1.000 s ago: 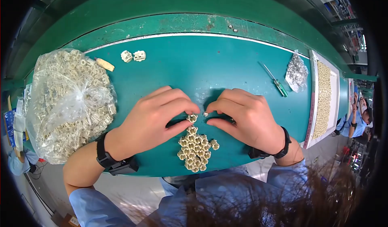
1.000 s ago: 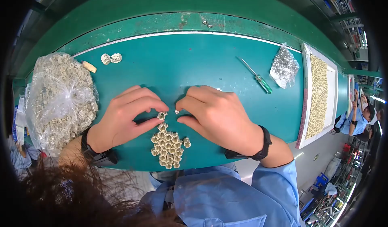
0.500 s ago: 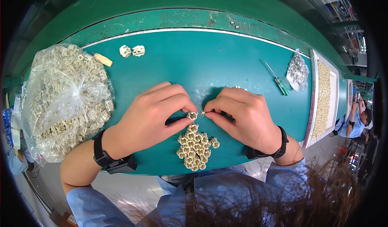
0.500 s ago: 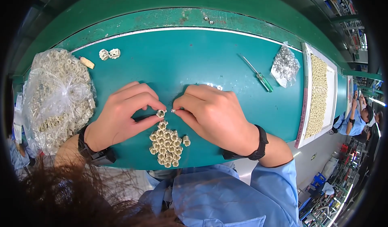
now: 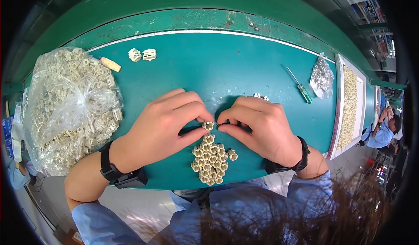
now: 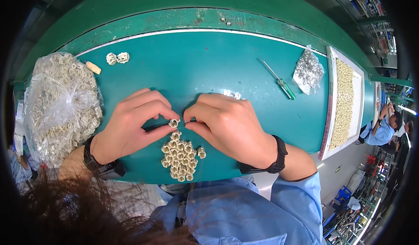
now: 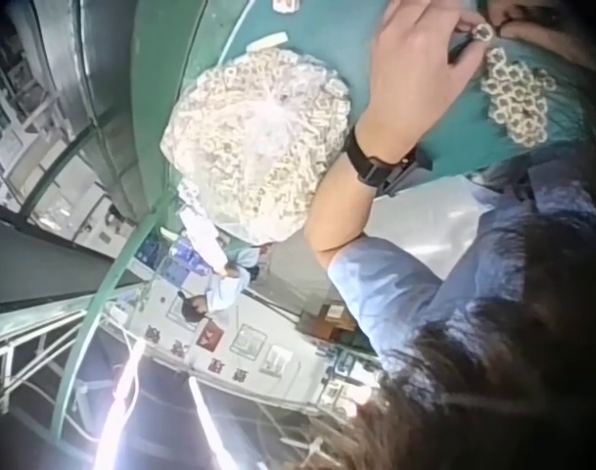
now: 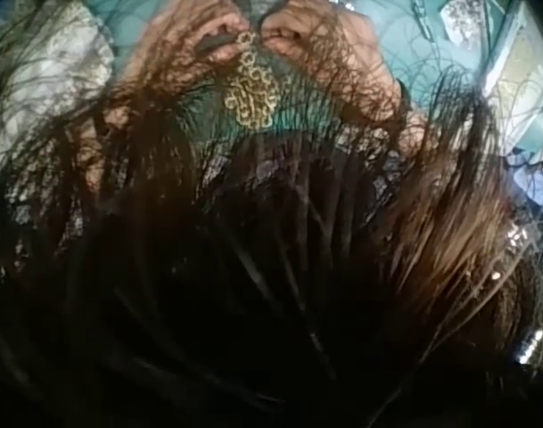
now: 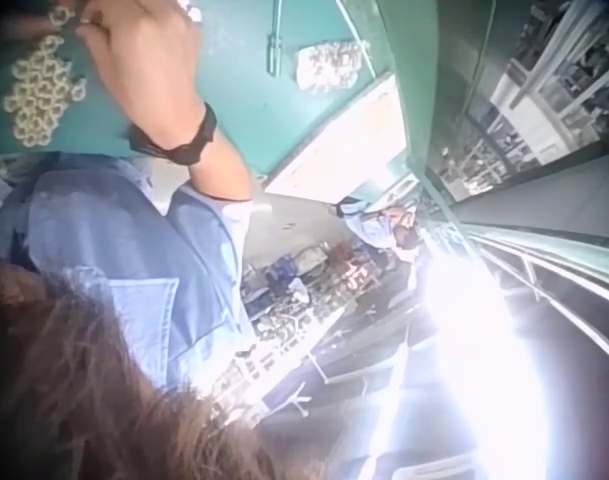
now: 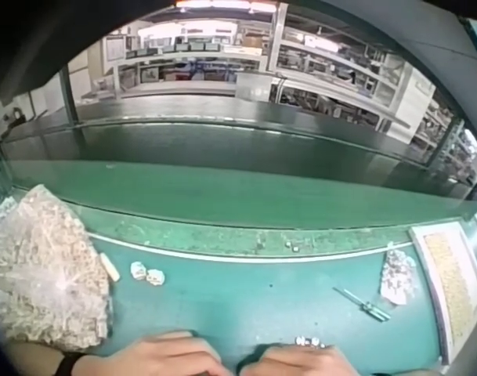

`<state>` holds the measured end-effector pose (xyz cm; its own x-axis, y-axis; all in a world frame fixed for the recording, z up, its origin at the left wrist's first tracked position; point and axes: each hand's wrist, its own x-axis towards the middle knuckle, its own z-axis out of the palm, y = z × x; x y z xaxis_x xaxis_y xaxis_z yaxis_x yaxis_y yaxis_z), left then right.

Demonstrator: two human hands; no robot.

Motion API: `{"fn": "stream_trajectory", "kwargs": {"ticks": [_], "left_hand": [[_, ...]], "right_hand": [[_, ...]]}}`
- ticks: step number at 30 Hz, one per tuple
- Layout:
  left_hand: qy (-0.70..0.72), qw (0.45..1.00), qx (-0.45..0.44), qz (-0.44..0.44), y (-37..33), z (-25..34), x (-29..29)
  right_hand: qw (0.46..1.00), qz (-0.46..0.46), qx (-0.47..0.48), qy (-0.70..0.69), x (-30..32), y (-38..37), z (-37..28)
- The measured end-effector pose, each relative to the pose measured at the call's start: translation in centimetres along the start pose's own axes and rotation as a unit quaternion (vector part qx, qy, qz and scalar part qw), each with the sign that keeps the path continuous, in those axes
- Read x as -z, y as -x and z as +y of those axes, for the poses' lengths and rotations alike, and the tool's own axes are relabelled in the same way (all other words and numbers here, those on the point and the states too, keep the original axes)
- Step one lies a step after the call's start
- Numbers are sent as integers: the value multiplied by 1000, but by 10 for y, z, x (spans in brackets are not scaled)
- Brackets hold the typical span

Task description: The person assembles components by hand by picking up a plastic housing and a metal contact, fitting the contact into the housing, and occasionally using a screwdriver to press them together. The person then places the assembled unit onto a growing pile on the work surface and repeats the process.

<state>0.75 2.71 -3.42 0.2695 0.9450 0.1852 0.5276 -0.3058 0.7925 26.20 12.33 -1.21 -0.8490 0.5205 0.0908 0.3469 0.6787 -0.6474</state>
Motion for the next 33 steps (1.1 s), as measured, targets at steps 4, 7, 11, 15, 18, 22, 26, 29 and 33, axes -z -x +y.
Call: {"fn": "stream_trajectory", "kwargs": {"ticks": [4, 7, 11, 15, 18, 22, 26, 29, 33], "left_hand": [[0, 1000, 1, -1, 0, 2, 1], [5, 1000, 4, -2, 0, 2, 0], [-1, 1000, -3, -4, -1, 1, 1], [2, 1000, -2, -3, -1, 1, 1], [0, 1000, -4, -3, 2, -1, 1], [11, 1000, -15, 1, 0, -1, 0], [3, 1000, -15, 2, 0, -2, -1], [2, 1000, -13, -1, -1, -2, -1], [3, 1000, -10, 1, 1, -2, -1]], "right_hand": [[1000, -6, -27, -10, 3, -2, -4], [1000, 4, -21, -3, 2, -2, -3], [1000, 15, 10, 23, 0, 0, -3], [1000, 14, 25, 5, -1, -2, 1], [999, 18, 1, -38, 6, -3, -7], [995, 34, -33, -86, 7, -5, -17], [997, 40, 3, -73, -4, -7, -17], [997, 41, 12, -57, -5, -8, -16], [998, 39, 17, -46, -5, -8, -16]]}}
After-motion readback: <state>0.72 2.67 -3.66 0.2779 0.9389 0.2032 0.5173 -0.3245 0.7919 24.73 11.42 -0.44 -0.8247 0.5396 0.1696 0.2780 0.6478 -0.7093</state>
